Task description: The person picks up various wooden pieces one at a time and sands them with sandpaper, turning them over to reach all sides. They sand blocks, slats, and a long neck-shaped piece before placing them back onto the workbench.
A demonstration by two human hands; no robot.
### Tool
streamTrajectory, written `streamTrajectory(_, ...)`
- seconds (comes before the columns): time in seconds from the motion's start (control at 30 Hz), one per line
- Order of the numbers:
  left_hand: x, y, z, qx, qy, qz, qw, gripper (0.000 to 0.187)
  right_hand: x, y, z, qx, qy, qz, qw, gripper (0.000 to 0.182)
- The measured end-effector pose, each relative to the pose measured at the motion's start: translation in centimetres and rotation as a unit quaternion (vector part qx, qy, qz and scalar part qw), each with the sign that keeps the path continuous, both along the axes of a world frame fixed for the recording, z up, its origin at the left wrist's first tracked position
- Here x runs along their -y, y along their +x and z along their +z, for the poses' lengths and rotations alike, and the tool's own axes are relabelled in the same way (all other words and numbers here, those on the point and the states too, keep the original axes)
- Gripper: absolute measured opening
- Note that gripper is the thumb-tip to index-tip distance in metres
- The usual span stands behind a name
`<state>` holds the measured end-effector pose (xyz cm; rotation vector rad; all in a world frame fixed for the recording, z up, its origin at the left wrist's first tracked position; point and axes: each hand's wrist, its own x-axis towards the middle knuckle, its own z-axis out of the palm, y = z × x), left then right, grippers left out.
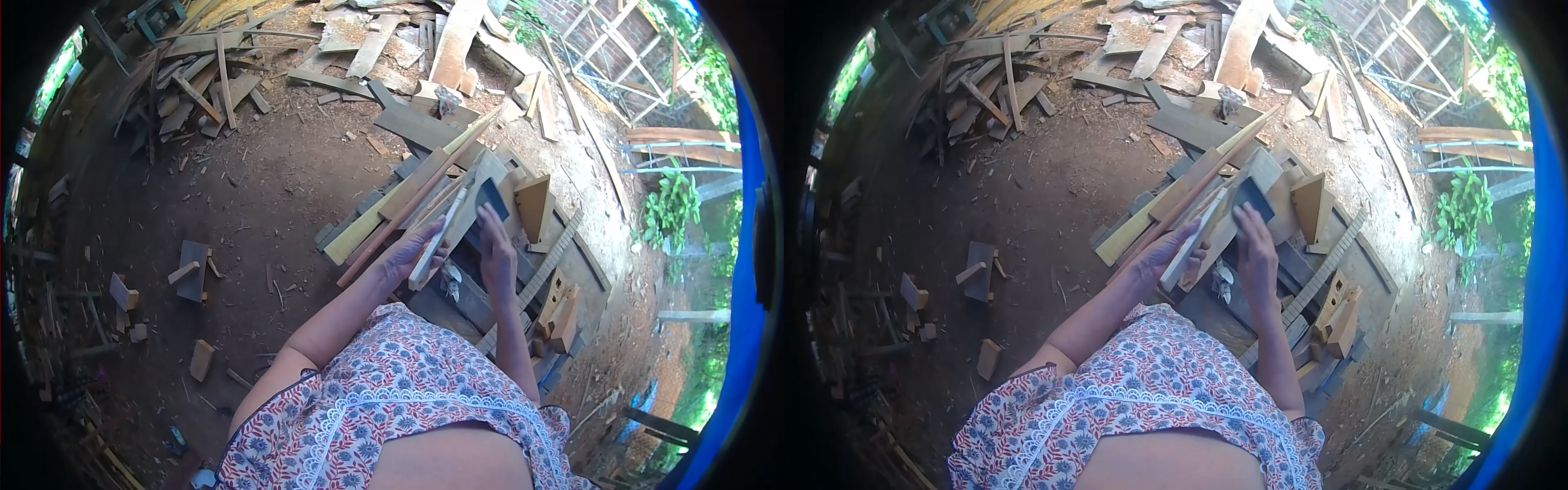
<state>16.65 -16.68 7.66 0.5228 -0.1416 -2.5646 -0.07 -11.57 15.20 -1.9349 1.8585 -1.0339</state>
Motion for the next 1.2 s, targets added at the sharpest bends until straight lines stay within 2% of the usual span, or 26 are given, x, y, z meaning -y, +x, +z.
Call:
streamTrajectory(0.03,0.4,-0.1,-1.3,0.014,0.009,0.016,1.0,0.046,-1.2,1.5,1.8,-0.022,-0.016,0.039,0.999,0.042)
streamTrajectory(0.07,0.7,-0.3,-2.5,0.028,0.018,0.031,0.999,0.044,-2.1,2.0,1.3,-0.053,-0.046,0.088,0.994,0.049)
streamTrajectory(0.1,0.7,-1.1,-1.2,0.063,-0.033,0.074,0.995,0.038,-3.2,3.0,1.0,-0.07,-0.068,0.142,0.985,0.048)
streamTrajectory(0.13,0.7,-1.1,-1.2,0.062,-0.033,0.072,0.995,0.038,-4.1,4.1,1.9,-0.065,-0.074,0.204,0.974,0.046)
streamTrajectory(0.17,0.7,-1.0,-1.2,0.135,-0.224,0.101,0.96,0.035,-4.7,4.5,1.7,-0.108,-0.054,0.245,0.962,0.046)
streamTrajectory(0.2,0.7,-1.0,-1.2,0.201,-0.406,0.125,0.883,0.032,-5.1,4.7,1.5,-0.149,-0.034,0.284,0.946,0.046)
streamTrajectory(0.23,0.6,-0.9,-1.4,0.199,-0.407,0.121,0.883,0.032,-5.1,4.5,1.3,-0.149,-0.033,0.28,0.948,0.046)
streamTrajectory(0.3,0.7,-0.8,-2.4,0.07,-0.195,0.07,0.976,0.03,-4.6,3.8,1.0,-0.139,-0.008,0.254,0.957,0.047)
streamTrajectory(0.33,0.8,-0.7,-2.0,0.004,-0.082,0.043,0.996,0.029,-4.0,3.2,0.7,-0.139,-0.008,0.252,0.958,0.047)
streamTrajectory(0.4,-0.3,-0.7,-1.1,0.047,-0.093,0.05,0.993,0.032,-2.6,1.2,-0.3,-0.163,-0.024,0.183,0.969,0.049)
streamTrajectory(0.5,-0.5,-0.4,-0.1,0.146,-0.16,-0.038,0.976,0.038,-0.4,-1.6,-1.4,-0.119,-0.031,0.051,0.991,0.044)
streamTrajectory(0.53,-0.5,-0.3,0.2,0.147,-0.16,-0.037,0.975,0.038,0.2,-2.6,-1.7,-0.102,-0.017,0.003,0.995,0.041)
streamTrajectory(0.57,-0.5,-0.2,0.4,0.156,-0.162,-0.038,0.974,0.038,0.6,-3.4,-1.8,0.008,0.017,-0.016,1.0,0.037)
streamTrajectory(0.63,-0.2,0.0,0.5,0.166,-0.163,-0.032,0.972,0.039,0.0,-2.6,-0.4,0.014,0.015,-0.033,0.999,0.036)
streamTrajectory(0.67,0.1,0.1,0.2,0.12,-0.143,-0.012,0.982,0.04,-0.6,-2.1,0.0,0.021,0.015,-0.053,0.998,0.034)
streamTrajectory(0.7,0.4,0.3,-0.1,0.074,-0.123,0.006,0.99,0.041,-1.3,-2.0,-0.7,0.006,-0.015,0.006,1.0,0.038)
streamTrajectory(0.73,0.9,0.4,-1.3,0.077,-0.121,0.01,0.99,0.041,-2.1,-1.2,-0.5,0.008,-0.014,0.01,1.0,0.038)
streamTrajectory(0.8,1.9,0.3,-3.8,-0.081,0.025,0.06,0.995,0.046,-3.7,0.9,0.5,-0.097,-0.022,0.126,0.987,0.044)
streamTrajectory(0.87,2.1,0.6,-2.3,-0.106,0.036,0.088,0.99,0.049,-4.9,2.0,0.2,-0.147,-0.011,0.204,0.968,0.048)
streamTrajectory(0.9,2.1,0.8,-1.7,-0.09,-0.004,0.09,0.992,0.048,-5.5,2.4,-0.3,-0.18,0.0,0.222,0.958,0.045)
streamTrajectory(0.93,2.1,0.9,-1.3,-0.075,-0.044,0.09,0.992,0.048,-5.5,2.3,-0.8,-0.18,0.0,0.22,0.959,0.045)
streamTrajectory(1.03,1.9,0.6,-1.3,-0.067,-0.043,0.08,0.994,0.048,-5.3,1.8,-1.2,-0.228,0.023,0.243,0.943,0.045)
streamTrajectory(1.2,1.5,0.6,-1.4,-0.083,-0.033,0.041,0.995,0.049,-3.4,0.9,-0.6,-0.215,0.019,0.206,0.954,0.05)
